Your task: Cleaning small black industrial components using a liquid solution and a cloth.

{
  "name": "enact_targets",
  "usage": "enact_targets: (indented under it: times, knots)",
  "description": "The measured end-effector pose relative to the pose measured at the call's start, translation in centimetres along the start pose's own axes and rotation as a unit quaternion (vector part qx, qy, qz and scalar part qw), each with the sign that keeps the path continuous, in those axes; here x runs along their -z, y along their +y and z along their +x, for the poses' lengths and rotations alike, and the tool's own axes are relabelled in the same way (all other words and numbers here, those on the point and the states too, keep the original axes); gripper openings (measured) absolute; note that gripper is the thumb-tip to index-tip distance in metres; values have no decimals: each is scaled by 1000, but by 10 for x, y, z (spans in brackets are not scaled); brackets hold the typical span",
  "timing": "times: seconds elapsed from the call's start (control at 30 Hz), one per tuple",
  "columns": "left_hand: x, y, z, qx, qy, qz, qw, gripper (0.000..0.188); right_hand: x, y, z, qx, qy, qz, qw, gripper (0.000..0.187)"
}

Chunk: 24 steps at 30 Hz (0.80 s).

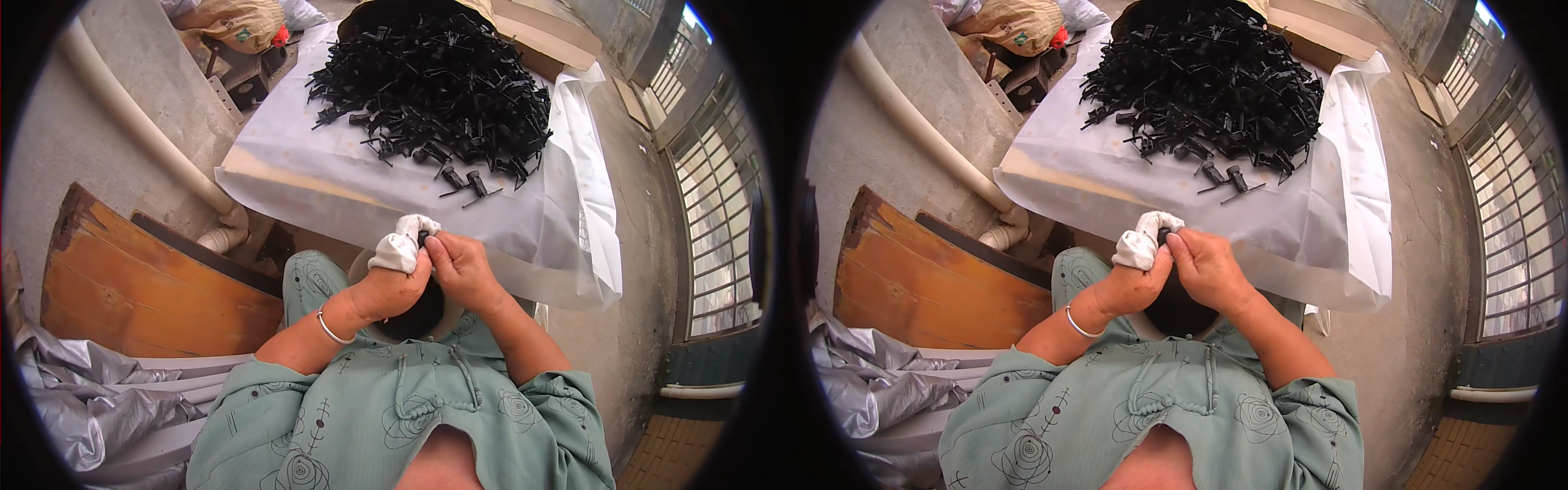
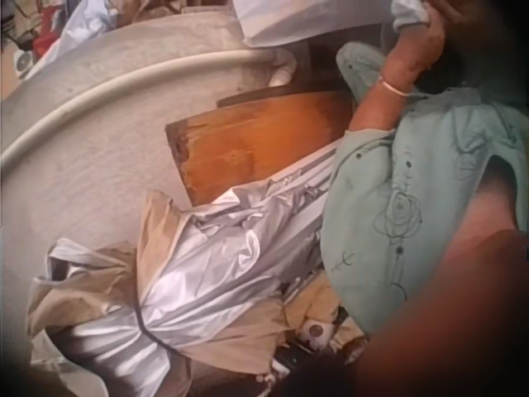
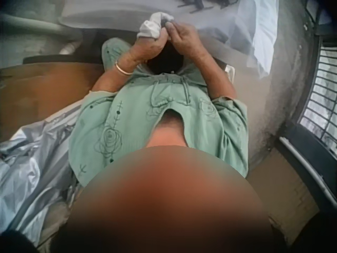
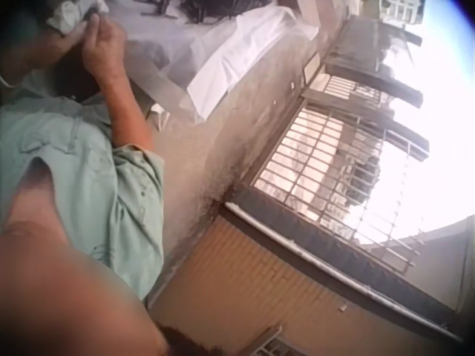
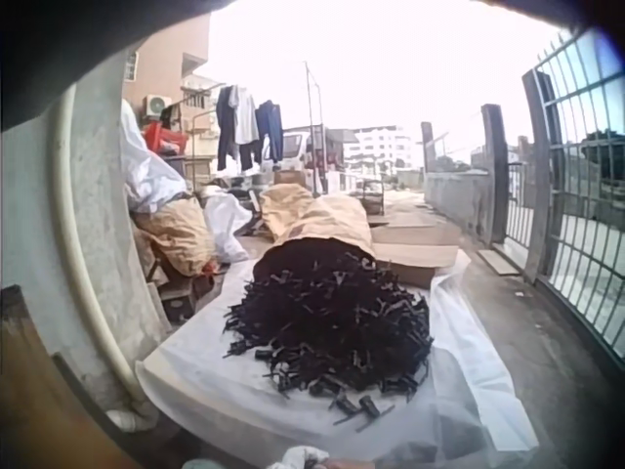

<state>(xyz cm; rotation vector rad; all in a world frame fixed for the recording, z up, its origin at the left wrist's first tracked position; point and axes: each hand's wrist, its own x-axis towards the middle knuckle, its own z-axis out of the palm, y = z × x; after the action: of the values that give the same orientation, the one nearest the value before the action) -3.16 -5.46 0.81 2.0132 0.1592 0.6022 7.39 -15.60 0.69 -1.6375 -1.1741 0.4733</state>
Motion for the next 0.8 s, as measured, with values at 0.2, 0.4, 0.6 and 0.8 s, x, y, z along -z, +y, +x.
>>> enact_targets:
  times: [0.2,0.4,0.6,0.8]
  knots:
    - [32,-7,20,-82,-133,213,965,27,40,17,5,-9,36,-71,997,22]
    - [40,-19,110,-230,31,216,949,17,101,50,55,81,293,-260,917,11]
    - [12,-36,256,-153,-46,377,912,27,153,62,112,-26,410,-341,845,28]
    - [0,-62,273,-53,-172,404,897,47,159,82,130,-181,243,-425,853,36]
